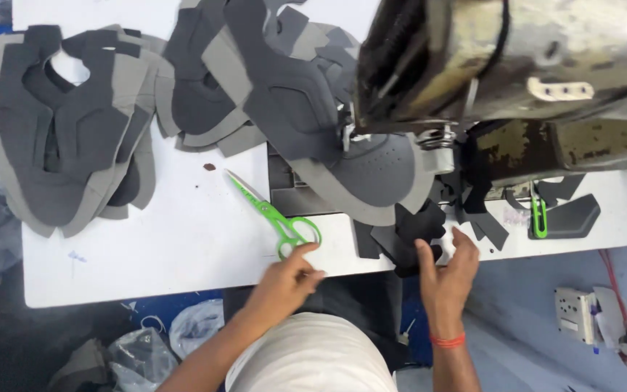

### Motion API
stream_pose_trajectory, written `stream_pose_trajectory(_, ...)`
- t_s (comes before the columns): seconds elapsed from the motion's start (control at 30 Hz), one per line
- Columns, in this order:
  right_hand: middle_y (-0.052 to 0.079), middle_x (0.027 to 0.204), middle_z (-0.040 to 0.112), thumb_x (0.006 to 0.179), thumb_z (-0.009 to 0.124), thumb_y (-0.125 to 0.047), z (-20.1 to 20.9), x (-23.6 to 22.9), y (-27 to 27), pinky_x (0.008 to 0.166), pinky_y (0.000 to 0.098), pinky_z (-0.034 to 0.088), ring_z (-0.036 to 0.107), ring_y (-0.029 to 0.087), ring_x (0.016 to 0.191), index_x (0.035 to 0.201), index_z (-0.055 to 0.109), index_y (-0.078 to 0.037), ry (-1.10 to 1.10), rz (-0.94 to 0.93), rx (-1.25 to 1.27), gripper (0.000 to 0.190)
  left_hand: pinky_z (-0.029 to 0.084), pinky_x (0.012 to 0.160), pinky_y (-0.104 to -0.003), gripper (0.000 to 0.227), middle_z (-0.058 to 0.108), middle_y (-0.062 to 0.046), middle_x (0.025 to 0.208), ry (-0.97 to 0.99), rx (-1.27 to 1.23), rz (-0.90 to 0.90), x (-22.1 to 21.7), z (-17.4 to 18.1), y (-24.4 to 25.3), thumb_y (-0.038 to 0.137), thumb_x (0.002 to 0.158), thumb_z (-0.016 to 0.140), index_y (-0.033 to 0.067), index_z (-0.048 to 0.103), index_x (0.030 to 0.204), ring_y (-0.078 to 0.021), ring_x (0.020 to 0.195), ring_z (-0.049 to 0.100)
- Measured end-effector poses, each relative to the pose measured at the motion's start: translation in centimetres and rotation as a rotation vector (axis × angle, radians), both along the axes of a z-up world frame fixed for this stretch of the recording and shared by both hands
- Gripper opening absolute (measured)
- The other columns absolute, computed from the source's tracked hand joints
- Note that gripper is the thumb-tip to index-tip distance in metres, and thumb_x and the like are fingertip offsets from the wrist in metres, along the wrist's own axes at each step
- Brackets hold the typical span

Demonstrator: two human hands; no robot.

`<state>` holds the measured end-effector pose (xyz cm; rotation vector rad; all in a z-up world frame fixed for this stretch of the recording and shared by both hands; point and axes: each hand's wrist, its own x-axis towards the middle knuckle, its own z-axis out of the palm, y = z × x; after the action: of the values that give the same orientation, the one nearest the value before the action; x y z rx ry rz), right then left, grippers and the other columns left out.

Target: The person sews gray shoe parts using a sewing machine, then uses green scissors to trim excess material. They repeat this process for multiple shoe parts, stacking the finished pieces on the table.

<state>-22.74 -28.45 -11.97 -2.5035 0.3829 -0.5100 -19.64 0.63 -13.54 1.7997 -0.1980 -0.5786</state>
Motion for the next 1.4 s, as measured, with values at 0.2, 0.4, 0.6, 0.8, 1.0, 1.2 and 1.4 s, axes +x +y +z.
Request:
stream_pose_trajectory(0.2, 0.017, 0.101, 0.061, 0.090, 0.078, -0.036, 0.0, -2.0, -2.1, 0.072, 0.0404, 0.052, 0.062, 0.029, 0.080, 0.136, 0.060, 0.005, 0.317, -0.285, 0.135, 0.065, 0.057, 0.061, -0.042, 0.091, 0.070, -0.015, 0.076, -0.142, 0.169, 0.038, 2.1, -1.1, -8.3, 0.022, 0.087, 0.077, -0.0083, 0.021, 0.152, -0.0319, 0.065, 0.070)
stream_pose_trajectory(0.4, 0.017, 0.095, 0.065, 0.082, 0.087, -0.034, -1.5, -1.4, -0.3, 0.069, 0.0370, 0.052, 0.061, 0.025, 0.077, 0.135, 0.060, 0.007, 0.232, -0.089, 0.040, 0.072, 0.055, 0.063, -0.048, 0.056, 0.070, -0.017, 0.068, -0.255, 0.233, -0.068, 3.5, -4.2, -12.4, 0.022, 0.090, 0.079, -0.0072, 0.043, 0.122, -0.0411, 0.069, 0.069)
stream_pose_trajectory(0.6, 0.015, 0.079, 0.071, 0.071, 0.092, -0.027, -0.6, 1.3, -1.3, 0.060, 0.0309, 0.053, 0.064, 0.019, 0.066, 0.141, 0.052, 0.005, 0.366, -0.187, 0.385, 0.086, 0.057, 0.047, -0.036, 0.049, 0.068, -0.012, 0.064, 0.111, 0.089, 0.056, 4.9, -1.7, -11.8, 0.019, 0.089, 0.075, -0.0058, 0.043, 0.115, -0.0247, 0.051, 0.071)
stream_pose_trajectory(0.8, 0.017, 0.089, 0.073, 0.071, 0.092, -0.026, -0.6, 3.1, -1.9, 0.068, 0.0339, 0.055, 0.069, 0.022, 0.077, 0.135, 0.055, 0.003, 0.377, -0.101, 0.422, 0.080, 0.054, 0.045, -0.032, 0.045, 0.067, -0.011, 0.060, 0.082, 0.126, 0.029, 4.9, -2.5, -11.9, 0.020, 0.090, 0.075, -0.0056, 0.044, 0.111, -0.0208, 0.046, 0.069)
stream_pose_trajectory(1.0, 0.026, 0.131, 0.059, 0.070, 0.094, -0.023, -2.8, 3.4, -1.0, 0.097, 0.0368, 0.050, 0.059, 0.031, 0.118, 0.123, 0.061, 0.005, 0.118, 0.030, 0.171, 0.068, 0.055, 0.044, -0.035, 0.039, 0.064, -0.008, 0.060, 0.010, 0.125, 0.011, 4.9, -2.9, -12.0, 0.021, 0.090, 0.075, -0.0044, 0.048, 0.104, -0.0230, 0.046, 0.068)
stream_pose_trajectory(1.2, 0.015, 0.122, 0.066, 0.071, 0.089, -0.017, 0.9, 4.3, 0.8, 0.089, 0.0294, 0.054, 0.065, 0.019, 0.107, 0.130, 0.051, 0.001, 0.170, -0.075, 0.876, 0.072, 0.055, 0.049, -0.035, 0.035, 0.066, -0.007, 0.060, -0.068, 0.188, -0.017, 4.8, -3.9, -12.1, 0.024, 0.092, 0.075, -0.0026, 0.052, 0.098, -0.0218, 0.047, 0.069)
stream_pose_trajectory(1.4, 0.008, 0.083, 0.075, 0.078, 0.088, -0.018, 2.2, 4.6, 1.3, 0.066, 0.0294, 0.054, 0.068, 0.015, 0.071, 0.099, 0.072, 0.007, 0.456, -0.031, 0.610, 0.036, 0.055, 0.052, -0.035, 0.028, 0.066, -0.005, 0.056, -0.141, 0.148, -0.056, 4.7, -5.5, -11.7, 0.020, 0.094, 0.070, -0.0016, 0.053, 0.098, -0.0210, 0.047, 0.069)
